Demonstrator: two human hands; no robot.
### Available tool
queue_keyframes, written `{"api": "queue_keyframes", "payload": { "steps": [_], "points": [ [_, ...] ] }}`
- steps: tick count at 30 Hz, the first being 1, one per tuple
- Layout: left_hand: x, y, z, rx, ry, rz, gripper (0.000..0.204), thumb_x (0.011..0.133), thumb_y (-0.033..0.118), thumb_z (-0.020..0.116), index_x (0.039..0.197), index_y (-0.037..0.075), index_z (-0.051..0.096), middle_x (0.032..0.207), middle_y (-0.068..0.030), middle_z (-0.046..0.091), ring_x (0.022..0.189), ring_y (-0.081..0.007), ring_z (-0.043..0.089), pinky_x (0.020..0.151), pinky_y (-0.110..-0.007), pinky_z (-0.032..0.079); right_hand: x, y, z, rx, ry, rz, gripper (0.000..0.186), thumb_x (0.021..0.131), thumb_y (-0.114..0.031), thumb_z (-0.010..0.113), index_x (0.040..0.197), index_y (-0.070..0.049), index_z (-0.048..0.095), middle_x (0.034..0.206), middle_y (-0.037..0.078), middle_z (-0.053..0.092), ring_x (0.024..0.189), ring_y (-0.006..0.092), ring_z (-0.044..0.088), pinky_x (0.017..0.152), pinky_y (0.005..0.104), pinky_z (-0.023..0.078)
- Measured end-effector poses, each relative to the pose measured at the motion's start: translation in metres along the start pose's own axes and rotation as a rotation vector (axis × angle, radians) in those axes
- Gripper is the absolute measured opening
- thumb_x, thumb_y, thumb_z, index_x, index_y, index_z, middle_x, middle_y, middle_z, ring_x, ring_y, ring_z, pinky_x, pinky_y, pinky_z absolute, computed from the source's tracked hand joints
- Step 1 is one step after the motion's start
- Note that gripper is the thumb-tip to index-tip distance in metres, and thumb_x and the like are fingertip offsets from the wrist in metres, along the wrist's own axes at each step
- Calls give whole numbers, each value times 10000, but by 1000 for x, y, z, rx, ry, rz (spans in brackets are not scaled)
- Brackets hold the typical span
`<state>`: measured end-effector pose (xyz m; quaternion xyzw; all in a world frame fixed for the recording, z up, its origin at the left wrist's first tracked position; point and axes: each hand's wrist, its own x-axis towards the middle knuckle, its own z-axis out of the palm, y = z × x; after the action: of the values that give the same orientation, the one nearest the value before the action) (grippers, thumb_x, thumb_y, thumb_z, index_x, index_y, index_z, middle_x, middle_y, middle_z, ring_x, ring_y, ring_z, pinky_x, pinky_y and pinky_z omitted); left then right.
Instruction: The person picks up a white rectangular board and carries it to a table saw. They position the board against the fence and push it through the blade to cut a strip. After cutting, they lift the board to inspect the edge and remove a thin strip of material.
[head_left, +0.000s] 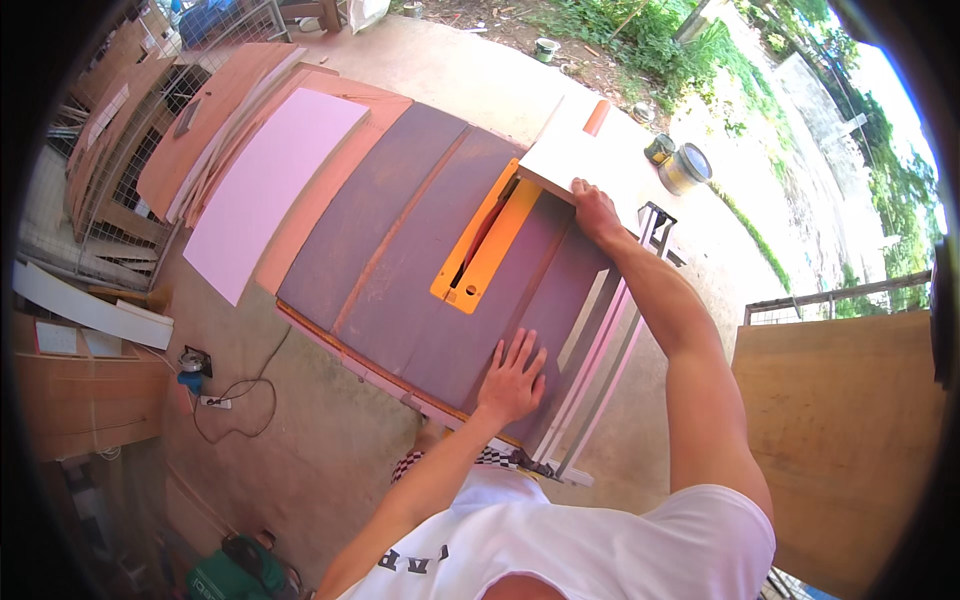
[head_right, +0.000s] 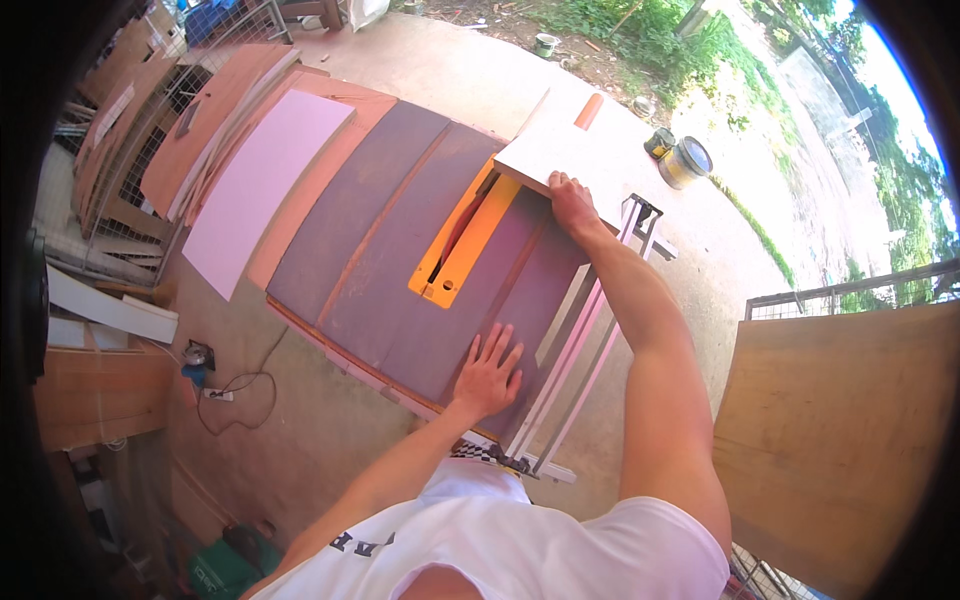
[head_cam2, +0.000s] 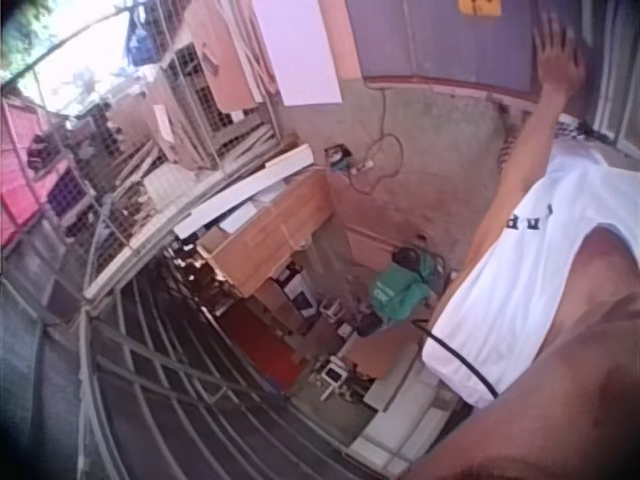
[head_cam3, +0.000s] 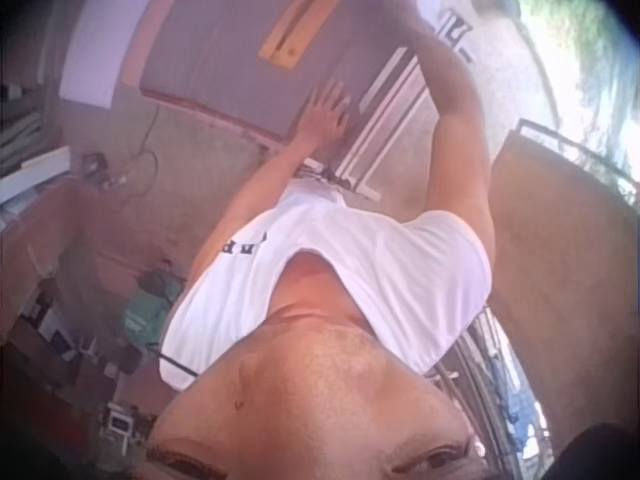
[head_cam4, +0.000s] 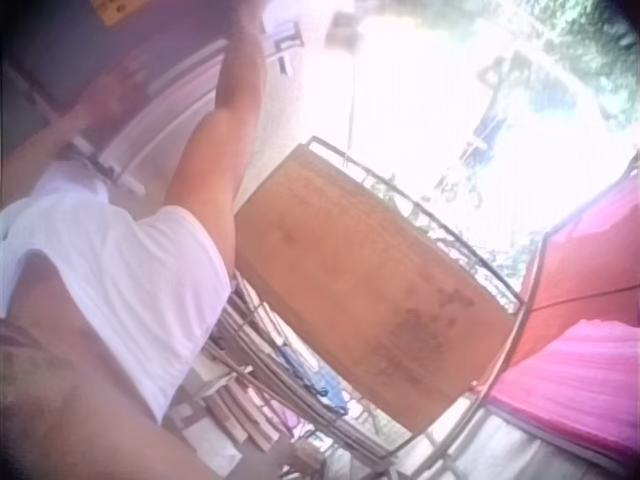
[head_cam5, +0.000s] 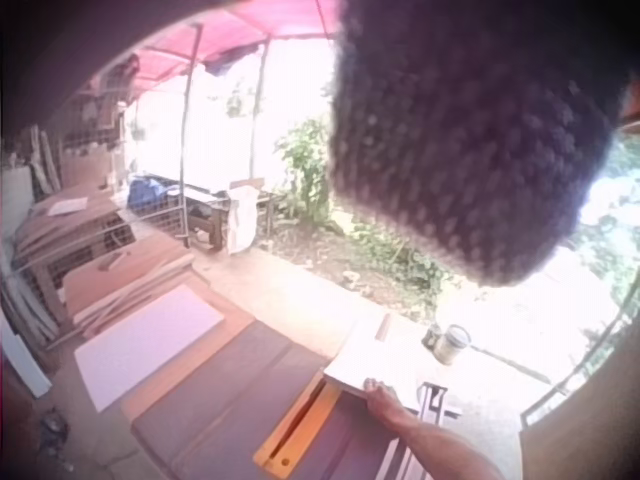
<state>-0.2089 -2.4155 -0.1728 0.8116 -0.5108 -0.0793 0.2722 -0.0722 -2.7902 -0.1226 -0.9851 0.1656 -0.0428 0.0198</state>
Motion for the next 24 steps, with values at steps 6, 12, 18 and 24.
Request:
{"api": "queue_keyframes", "payload": {
  "steps": [6,12,18,24],
  "points": [
    [-1,1,-2,-27,-19,-6,552,1007,338,623,1509,108,593,1724,-192,377,1641,-376,281,1313,-612,248,16,15,-48,43,37,39,185,999,-17,508,1146,21,614,1159,314,743,1067,511,738,936,583,602],
    [2,2,-2,11,-30,1,579,1004,371,623,1514,100,585,1735,-199,348,1651,-379,252,1314,-618,233,66,70,-162,-99,119,72,261,971,-19,515,1219,-31,596,1095,312,754,1018,516,746,886,584,604],
    [1,2,0,25,-59,-3,602,1009,385,611,1534,95,569,1750,-207,316,1663,-382,214,1322,-619,207,46,90,-280,-102,148,41,296,955,-76,585,1249,-39,590,1072,326,751,1023,500,743,896,570,581],
    [-6,1,13,87,-6,32,566,1044,367,546,1533,84,551,1722,-222,360,1654,-402,236,1330,-606,200,-44,49,-412,-164,316,91,389,932,-140,752,1295,-66,633,1051,275,771,1028,459,757,891,539,583]
  ]
}}
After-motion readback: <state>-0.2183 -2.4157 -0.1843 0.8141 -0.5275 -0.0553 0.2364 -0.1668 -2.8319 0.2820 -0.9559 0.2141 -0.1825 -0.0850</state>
